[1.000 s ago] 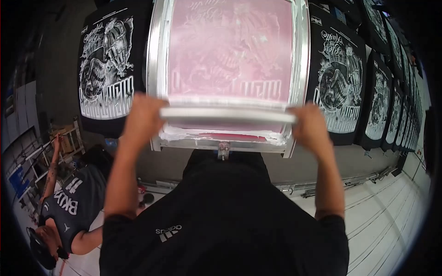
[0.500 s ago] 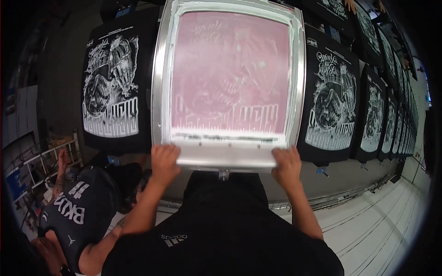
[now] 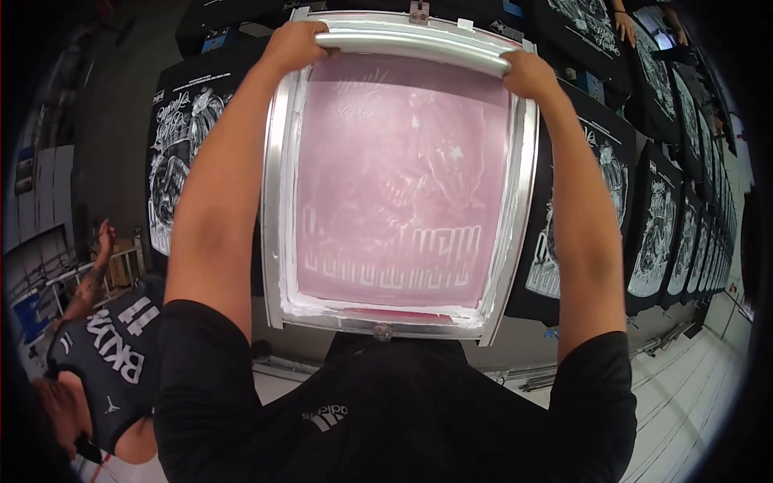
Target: Using a manual screen printing press to apply white ink designs onto black t-shirts.
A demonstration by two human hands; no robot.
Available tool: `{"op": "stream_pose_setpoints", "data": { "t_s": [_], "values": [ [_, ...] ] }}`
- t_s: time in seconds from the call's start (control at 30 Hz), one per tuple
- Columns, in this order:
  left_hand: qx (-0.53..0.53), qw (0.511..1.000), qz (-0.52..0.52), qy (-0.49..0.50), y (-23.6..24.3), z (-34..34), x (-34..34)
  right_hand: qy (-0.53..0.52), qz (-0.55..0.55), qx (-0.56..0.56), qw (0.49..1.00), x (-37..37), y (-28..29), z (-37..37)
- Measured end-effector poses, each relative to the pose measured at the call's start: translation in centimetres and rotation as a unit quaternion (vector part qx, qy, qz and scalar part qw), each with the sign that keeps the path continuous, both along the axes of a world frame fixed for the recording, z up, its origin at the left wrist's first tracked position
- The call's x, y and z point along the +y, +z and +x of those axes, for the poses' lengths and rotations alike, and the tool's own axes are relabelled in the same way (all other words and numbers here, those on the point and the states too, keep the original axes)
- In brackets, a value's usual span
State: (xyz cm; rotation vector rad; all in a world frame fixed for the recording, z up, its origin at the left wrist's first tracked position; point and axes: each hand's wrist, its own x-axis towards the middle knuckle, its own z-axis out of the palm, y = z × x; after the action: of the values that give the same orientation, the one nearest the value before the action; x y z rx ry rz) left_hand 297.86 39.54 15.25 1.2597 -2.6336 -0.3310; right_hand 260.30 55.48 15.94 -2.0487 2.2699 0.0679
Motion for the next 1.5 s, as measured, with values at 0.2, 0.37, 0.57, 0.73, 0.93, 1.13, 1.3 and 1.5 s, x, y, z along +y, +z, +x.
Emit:
{"op": "stream_pose_setpoints", "data": {
  "t_s": [0.2,0.37,0.57,0.73,0.93,1.13,1.3,1.5],
  "values": [
    [0.066,0.987,-0.089,0.119,6.9,-0.7,3.4,0.043,0.038,-0.113,0.992,-3.9,4.8,-1.7],
    [0.096,0.919,0.363,0.116,6.8,4.6,21.8,0.049,0.047,-0.124,0.990,-6.9,5.1,-4.3],
    [0.050,0.701,0.706,0.085,-2.9,14.8,49.5,0.080,0.151,-0.107,0.979,-9.9,2.6,-2.2],
    [0.186,0.658,0.720,0.115,-6.9,14.2,54.4,0.115,0.027,-0.113,0.987,-10.9,1.2,4.1],
    [0.165,0.749,0.640,0.051,-8.9,14.5,55.3,0.077,0.060,-0.104,0.990,-5.6,1.9,6.4],
    [0.186,0.737,0.647,0.050,-6.3,13.3,54.1,0.089,0.123,-0.107,0.983,12.3,3.1,14.0],
    [0.211,0.748,0.628,0.052,-7.4,12.6,55.1,0.078,0.069,-0.164,0.981,31.5,4.5,22.1],
    [0.021,0.761,0.634,0.132,-5.6,12.5,55.4,0.085,0.018,-0.203,0.975,42.2,5.8,27.7]
  ]
}}
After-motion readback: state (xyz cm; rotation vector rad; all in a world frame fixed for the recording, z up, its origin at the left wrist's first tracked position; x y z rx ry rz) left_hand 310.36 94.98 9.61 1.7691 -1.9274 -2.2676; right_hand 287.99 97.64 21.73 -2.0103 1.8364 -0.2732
